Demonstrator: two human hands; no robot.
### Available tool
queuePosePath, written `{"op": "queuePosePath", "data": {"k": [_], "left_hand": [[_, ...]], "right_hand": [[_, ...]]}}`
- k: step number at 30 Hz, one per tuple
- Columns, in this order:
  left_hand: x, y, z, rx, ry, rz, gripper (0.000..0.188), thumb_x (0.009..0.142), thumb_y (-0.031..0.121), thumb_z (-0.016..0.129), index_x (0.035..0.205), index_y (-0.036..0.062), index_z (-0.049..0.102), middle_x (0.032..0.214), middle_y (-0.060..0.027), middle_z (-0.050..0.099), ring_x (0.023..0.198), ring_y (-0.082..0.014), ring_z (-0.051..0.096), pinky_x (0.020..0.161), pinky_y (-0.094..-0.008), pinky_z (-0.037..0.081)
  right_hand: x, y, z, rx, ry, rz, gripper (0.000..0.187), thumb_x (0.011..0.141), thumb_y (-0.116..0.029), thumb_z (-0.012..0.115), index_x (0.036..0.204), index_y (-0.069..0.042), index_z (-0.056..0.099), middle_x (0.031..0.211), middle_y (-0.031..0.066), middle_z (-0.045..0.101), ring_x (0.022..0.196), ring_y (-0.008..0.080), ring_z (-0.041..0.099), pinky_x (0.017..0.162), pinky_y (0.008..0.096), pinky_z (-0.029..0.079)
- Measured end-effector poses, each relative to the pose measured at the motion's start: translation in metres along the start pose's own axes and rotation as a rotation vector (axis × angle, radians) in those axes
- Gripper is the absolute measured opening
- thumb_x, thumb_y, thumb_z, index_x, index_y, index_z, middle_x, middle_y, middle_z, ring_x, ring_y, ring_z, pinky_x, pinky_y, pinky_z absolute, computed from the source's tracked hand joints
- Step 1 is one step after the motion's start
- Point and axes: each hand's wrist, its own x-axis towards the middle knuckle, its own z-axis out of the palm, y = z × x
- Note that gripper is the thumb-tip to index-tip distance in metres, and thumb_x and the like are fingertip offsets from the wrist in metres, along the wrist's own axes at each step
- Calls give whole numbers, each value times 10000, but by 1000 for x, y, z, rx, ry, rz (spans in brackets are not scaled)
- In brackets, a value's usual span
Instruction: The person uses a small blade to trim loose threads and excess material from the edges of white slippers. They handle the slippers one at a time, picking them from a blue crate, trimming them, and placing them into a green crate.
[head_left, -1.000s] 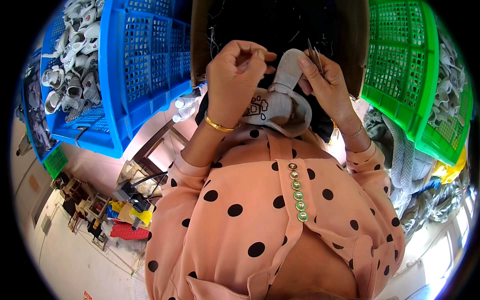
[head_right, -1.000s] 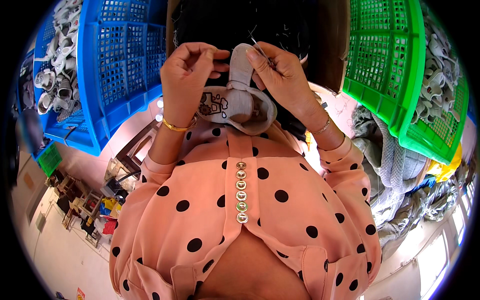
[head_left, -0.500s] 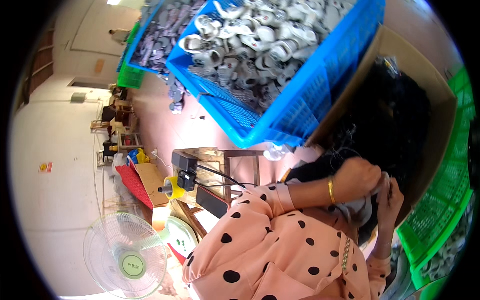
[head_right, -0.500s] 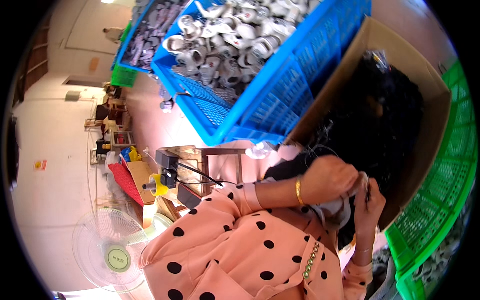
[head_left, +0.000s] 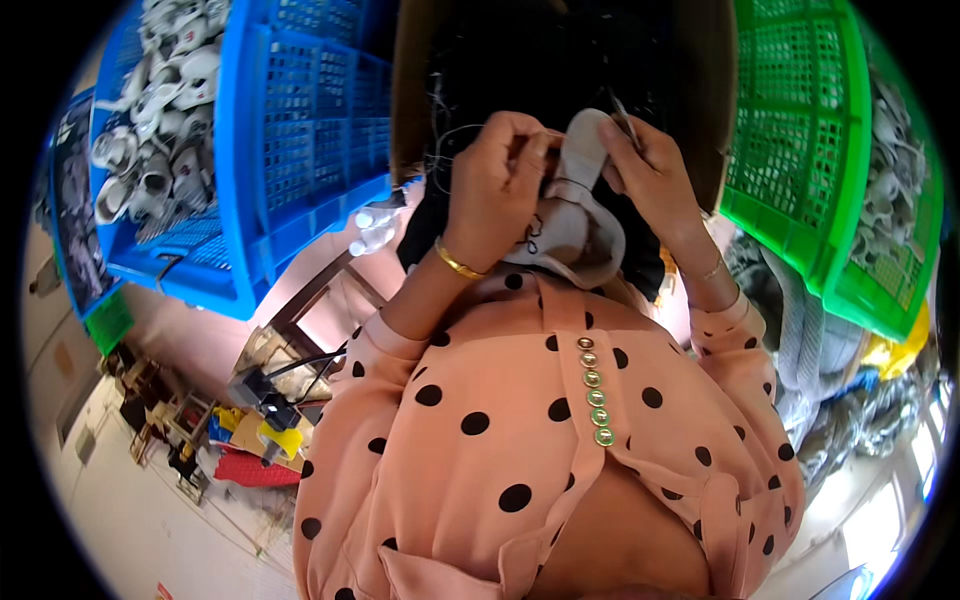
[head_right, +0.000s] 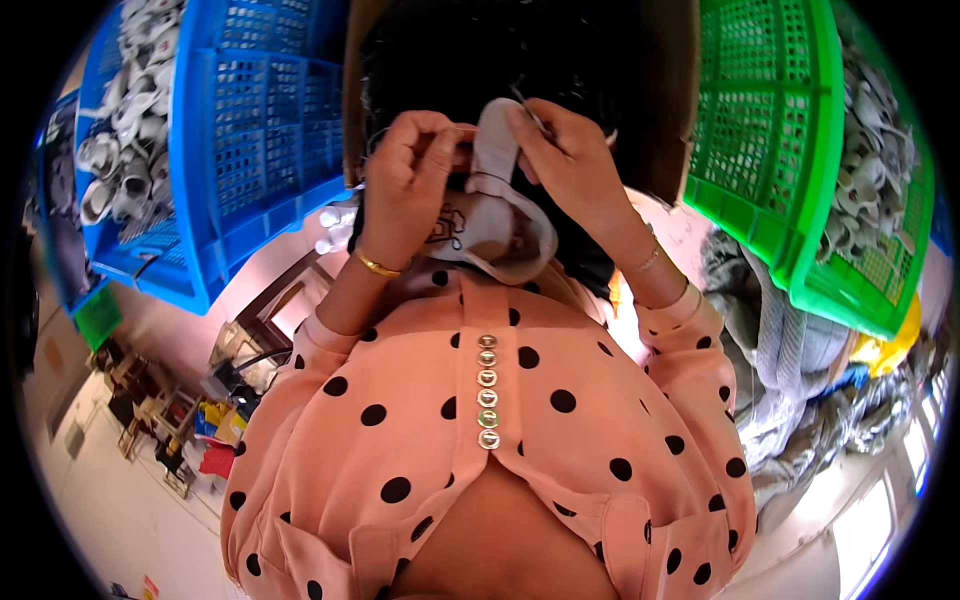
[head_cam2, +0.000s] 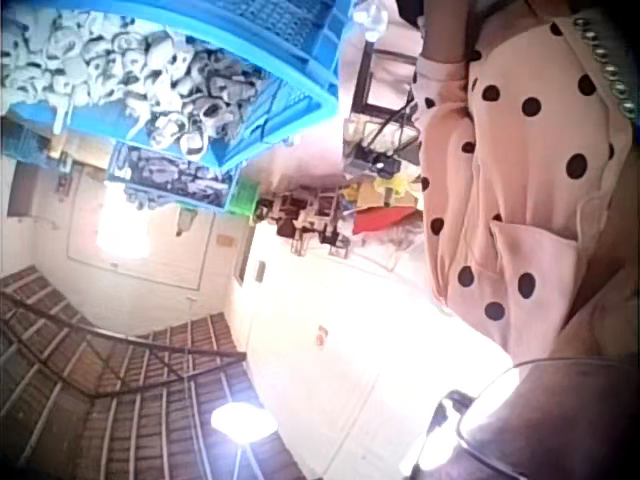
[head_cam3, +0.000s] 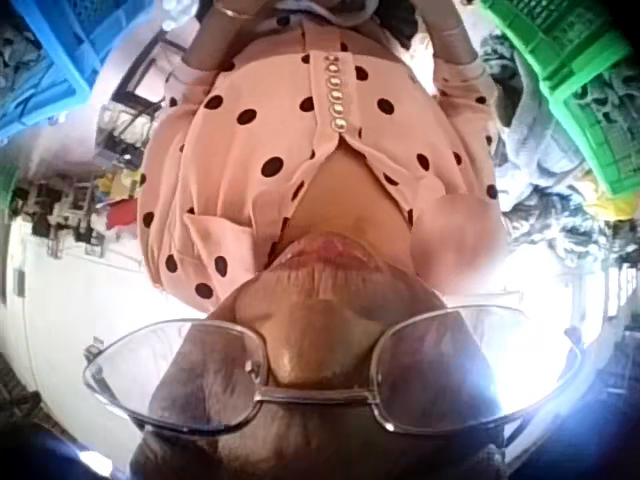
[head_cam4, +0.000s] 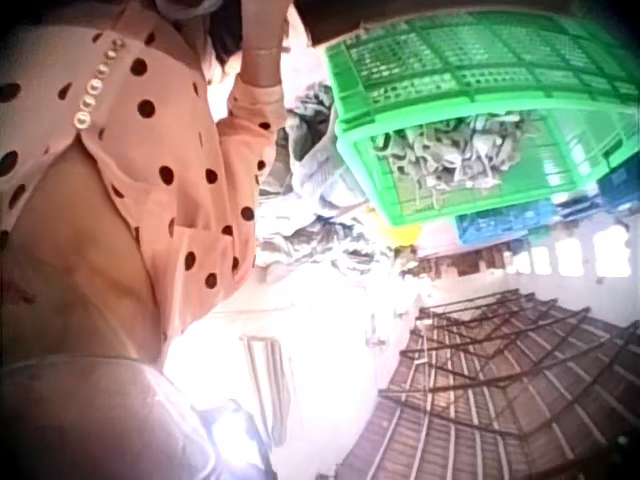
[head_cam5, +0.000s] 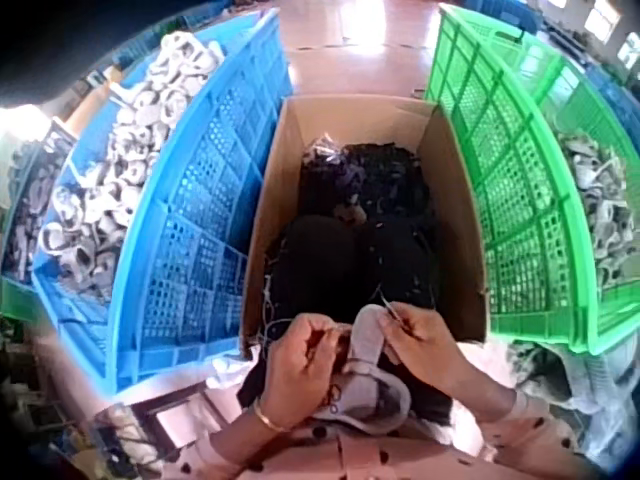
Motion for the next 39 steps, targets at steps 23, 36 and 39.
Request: {"op": "queuePosePath", "data": {"k": [23,36,39], "left_hand": [[-10,-4,-5,-223,-30,-64,57,955,74,551,982,24,539,935,-78,696,718,-67,623,655,-202,508],[-12,2,-29,-13,-103,-15,109,980,85,509,1057,12,535,1150,-129,636,884,-164,680,736,-240,550],[-7,14,-52,779,95,159,262,899,95,624,1155,55,585,1148,-90,651,993,-236,635,845,-315,501]], "right_hand": [[-6,-48,-4,-1463,16,-617,437,889,-467,568,669,-93,519,508,44,547,454,224,578,416,302,415],[7,-10,0,-230,-106,-96,384,956,-379,559,945,-1,627,535,20,462,484,66,415,463,241,362],[7,-8,1,2,-151,21,372,966,-353,556,944,12,624,537,-20,449,496,33,384,466,209,339]]}}
